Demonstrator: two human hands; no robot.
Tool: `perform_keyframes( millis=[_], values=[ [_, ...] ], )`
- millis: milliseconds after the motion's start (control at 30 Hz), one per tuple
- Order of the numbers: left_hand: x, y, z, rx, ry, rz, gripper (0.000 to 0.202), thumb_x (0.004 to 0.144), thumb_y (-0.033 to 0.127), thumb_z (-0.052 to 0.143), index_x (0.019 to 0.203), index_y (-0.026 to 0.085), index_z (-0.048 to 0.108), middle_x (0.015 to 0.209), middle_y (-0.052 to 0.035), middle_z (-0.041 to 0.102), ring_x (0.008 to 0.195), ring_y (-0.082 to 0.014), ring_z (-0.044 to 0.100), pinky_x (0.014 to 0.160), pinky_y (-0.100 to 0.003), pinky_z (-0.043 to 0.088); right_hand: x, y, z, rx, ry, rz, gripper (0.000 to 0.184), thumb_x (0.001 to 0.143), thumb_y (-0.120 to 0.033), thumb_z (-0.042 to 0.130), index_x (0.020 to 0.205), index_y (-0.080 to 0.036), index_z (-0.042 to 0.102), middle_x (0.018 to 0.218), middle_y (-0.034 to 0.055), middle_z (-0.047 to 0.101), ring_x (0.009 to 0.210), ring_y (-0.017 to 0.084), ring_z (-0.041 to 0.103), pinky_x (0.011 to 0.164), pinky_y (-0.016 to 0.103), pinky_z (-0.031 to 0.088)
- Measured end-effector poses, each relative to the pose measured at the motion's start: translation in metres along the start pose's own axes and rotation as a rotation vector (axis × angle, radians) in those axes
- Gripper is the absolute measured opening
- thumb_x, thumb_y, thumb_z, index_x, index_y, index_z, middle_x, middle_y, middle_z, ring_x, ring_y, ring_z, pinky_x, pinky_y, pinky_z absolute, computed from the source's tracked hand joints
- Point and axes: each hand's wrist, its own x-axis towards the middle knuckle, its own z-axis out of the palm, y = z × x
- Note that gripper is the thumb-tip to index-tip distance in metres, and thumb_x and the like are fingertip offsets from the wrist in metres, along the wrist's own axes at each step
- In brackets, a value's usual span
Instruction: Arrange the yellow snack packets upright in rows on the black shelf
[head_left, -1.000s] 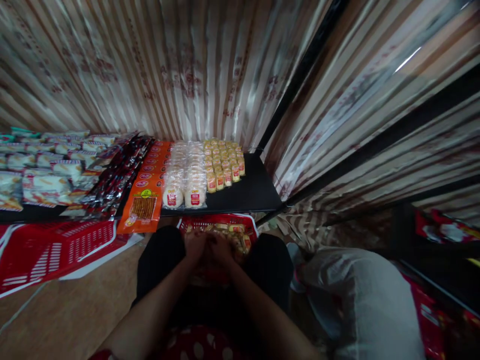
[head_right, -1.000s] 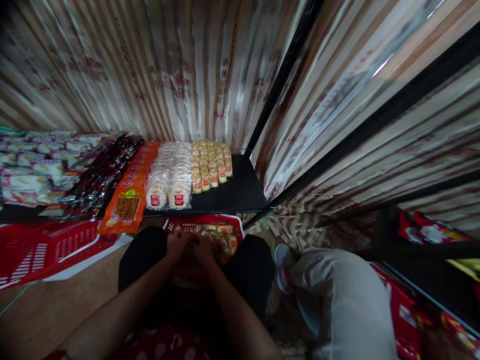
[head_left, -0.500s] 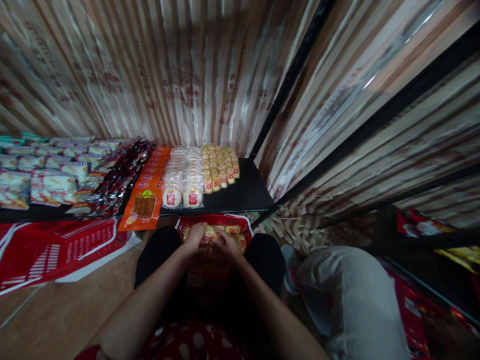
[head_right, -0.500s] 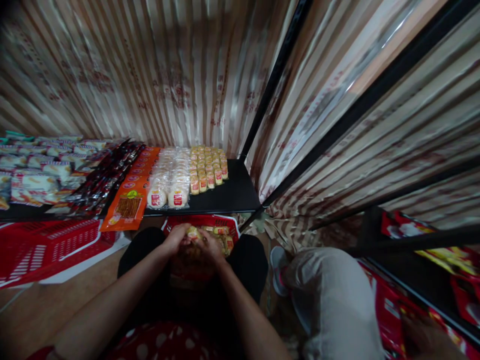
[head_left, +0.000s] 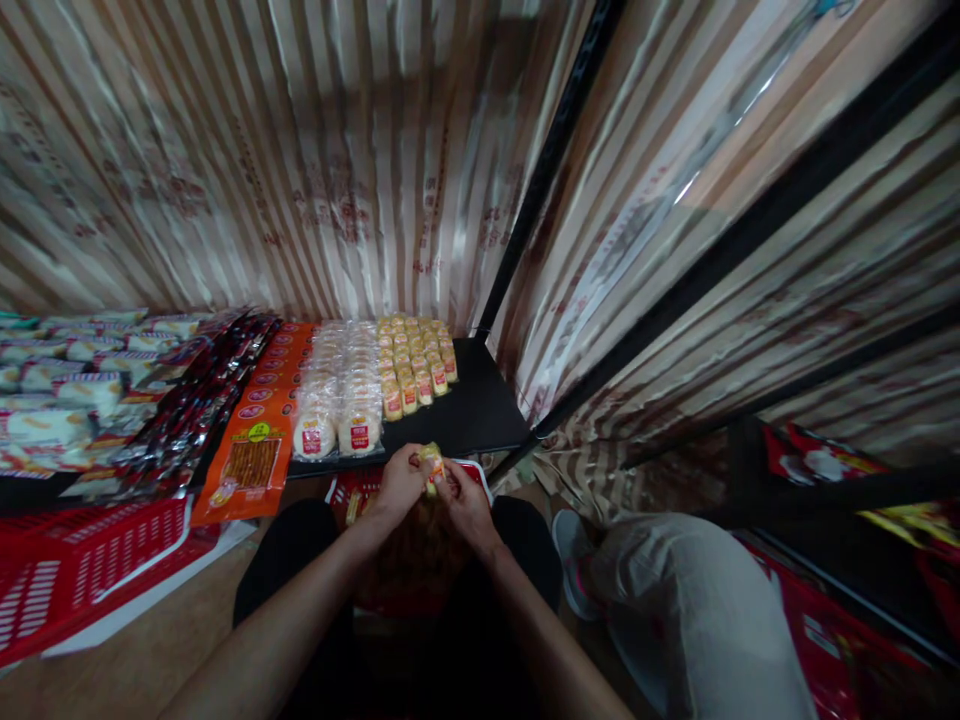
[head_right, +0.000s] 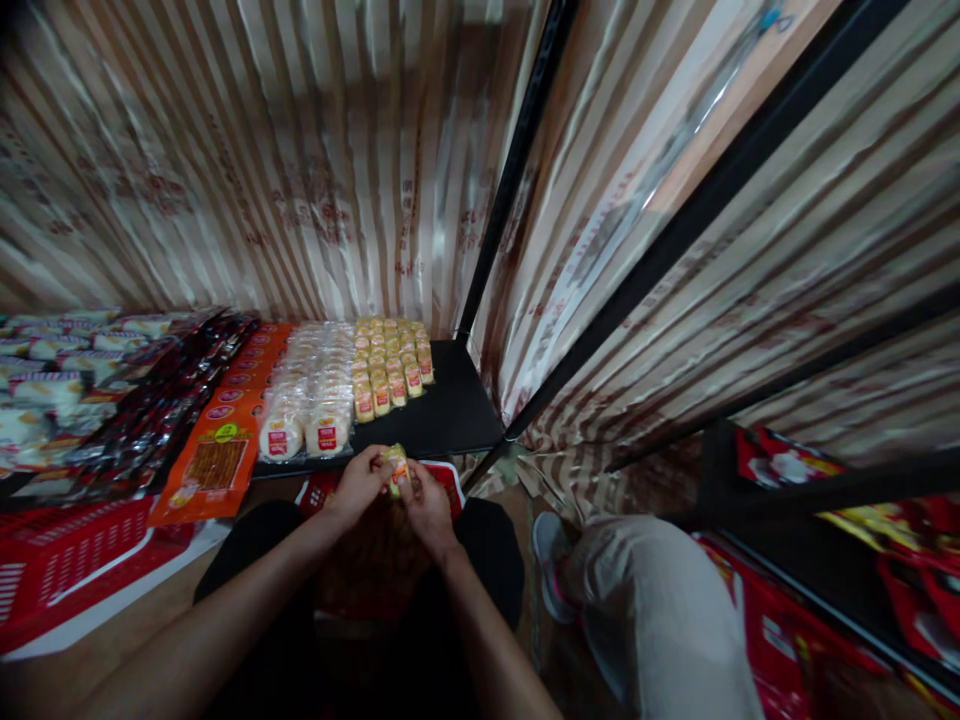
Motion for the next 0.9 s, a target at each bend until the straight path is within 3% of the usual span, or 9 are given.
perform_keyframes(
  millis=[200,333,500,700,900],
  values=[
    [0.027,0.012,0.018,0.283,0.035,0.176,0.015,0.078,0.025,0.050,0.087,0.018,0.059,0.075,0.0006,0.060,0.067,-0.0104,0.055,0.065,-0.022,0.045,0.018,0.000,-0.015,-0.331,0.196,-0.155,0.033,0.083,-0.036,0.049,0.109,-0.019,0.059,0.105,0.0107,0.061,0.098,0.022,0.055,0.088,0.039,0.045],
    [0.038,0.030,0.028,0.433,0.061,0.223,0.018,0.080,0.027,0.048,0.092,0.019,0.059,0.083,-0.0012,0.061,0.072,-0.0117,0.056,0.071,-0.024,0.044,0.032,0.009,-0.023,-0.451,0.256,-0.201,0.037,0.081,-0.034,0.052,0.114,-0.018,0.056,0.101,0.0120,0.059,0.095,0.023,0.054,0.083,0.039,0.047],
    [0.054,0.053,0.043,0.552,0.069,0.245,0.022,0.081,0.028,0.048,0.098,0.019,0.059,0.092,-0.0039,0.061,0.081,-0.0144,0.057,0.077,-0.026,0.044,0.058,0.020,-0.027,-0.448,0.300,-0.209,0.037,0.081,-0.028,0.048,0.115,-0.015,0.055,0.096,0.0115,0.060,0.089,0.022,0.055,0.078,0.037,0.048],
    [0.078,0.060,0.059,0.537,0.079,0.238,0.031,0.082,0.023,0.044,0.111,0.015,0.055,0.104,-0.0096,0.060,0.097,-0.0186,0.056,0.088,-0.030,0.044,0.095,0.036,-0.026,-0.409,0.345,-0.073,0.041,0.078,-0.029,0.045,0.114,-0.011,0.056,0.092,0.0121,0.059,0.079,0.021,0.054,0.070,0.034,0.049],
    [0.095,0.051,0.063,0.628,0.140,0.394,0.037,0.080,0.011,0.037,0.114,0.014,0.053,0.116,-0.0117,0.058,0.109,-0.0200,0.053,0.097,-0.035,0.041,0.136,0.038,-0.024,-0.250,0.383,0.053,0.050,0.077,-0.040,0.049,0.118,-0.012,0.051,0.092,0.0103,0.059,0.073,0.018,0.055,0.064,0.030,0.049]
  ],
)
